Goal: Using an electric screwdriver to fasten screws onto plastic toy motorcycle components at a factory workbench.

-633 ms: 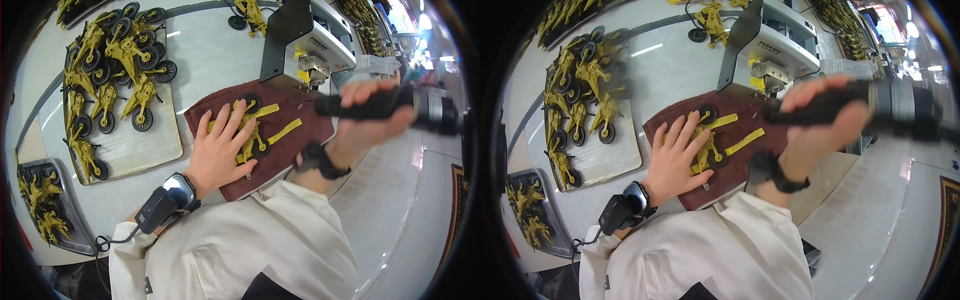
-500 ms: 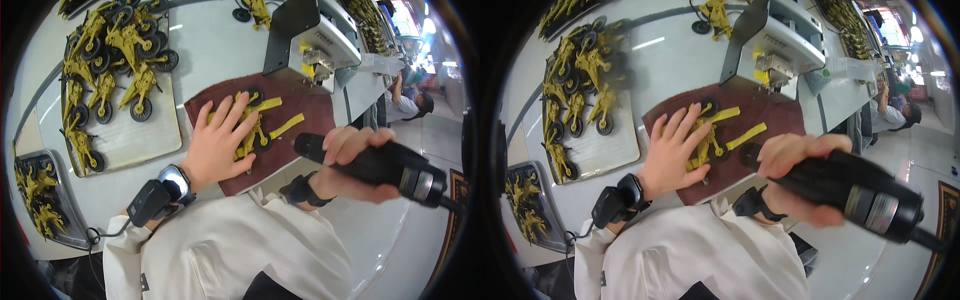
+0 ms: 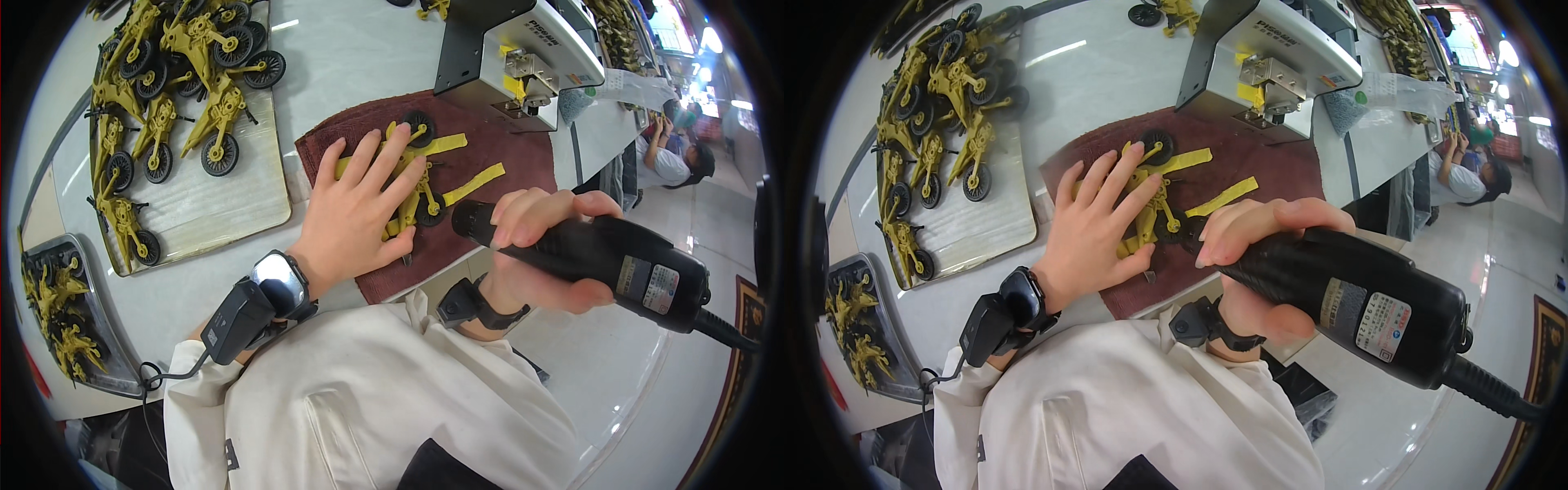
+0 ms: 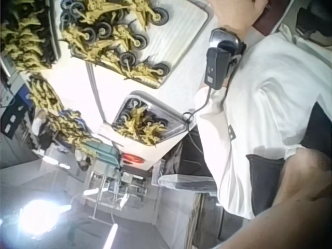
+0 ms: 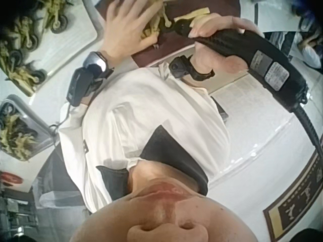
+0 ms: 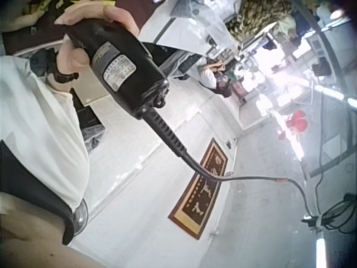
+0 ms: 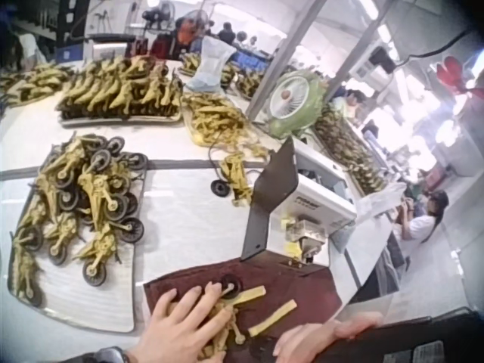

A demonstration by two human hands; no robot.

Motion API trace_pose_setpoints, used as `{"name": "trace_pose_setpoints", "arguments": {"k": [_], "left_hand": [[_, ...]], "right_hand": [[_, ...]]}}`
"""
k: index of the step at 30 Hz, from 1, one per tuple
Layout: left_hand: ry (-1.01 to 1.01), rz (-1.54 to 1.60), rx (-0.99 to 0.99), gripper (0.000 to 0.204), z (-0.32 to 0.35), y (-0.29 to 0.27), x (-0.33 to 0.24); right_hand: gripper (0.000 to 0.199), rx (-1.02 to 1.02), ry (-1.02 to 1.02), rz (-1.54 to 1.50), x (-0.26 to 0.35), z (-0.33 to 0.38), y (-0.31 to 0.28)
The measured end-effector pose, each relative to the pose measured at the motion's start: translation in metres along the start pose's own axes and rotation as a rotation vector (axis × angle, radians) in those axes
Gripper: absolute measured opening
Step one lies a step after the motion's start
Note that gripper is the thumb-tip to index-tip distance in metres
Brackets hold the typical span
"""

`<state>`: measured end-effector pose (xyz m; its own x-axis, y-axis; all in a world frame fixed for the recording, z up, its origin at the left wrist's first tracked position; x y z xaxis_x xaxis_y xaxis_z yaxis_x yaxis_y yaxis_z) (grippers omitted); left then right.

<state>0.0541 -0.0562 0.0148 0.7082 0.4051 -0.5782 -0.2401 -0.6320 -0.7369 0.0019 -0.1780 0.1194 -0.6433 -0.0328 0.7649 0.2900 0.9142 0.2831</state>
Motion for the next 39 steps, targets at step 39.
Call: {"name": "trace_pose_setpoints", "arguments": {"k": [39], "left_hand": [[0.002, 0.04, -0.083, 0.074, -0.006, -0.015, 0.011]], "right_hand": [[0.08, -0.002, 0.077, 0.099, -0.017, -0.001, 0.044]]}}
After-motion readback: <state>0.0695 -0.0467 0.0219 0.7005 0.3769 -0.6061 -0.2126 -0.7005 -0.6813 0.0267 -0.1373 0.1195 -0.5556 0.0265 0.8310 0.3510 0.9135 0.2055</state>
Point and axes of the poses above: each hand's wrist, its own z-axis away from the middle knuckle, its own y-axis out of the palm, x = y × z, the point moved 8 cm from there along -z, towards the middle knuckle, and after that the axes turned 10 degrees about -x, right-handed, at the moved point
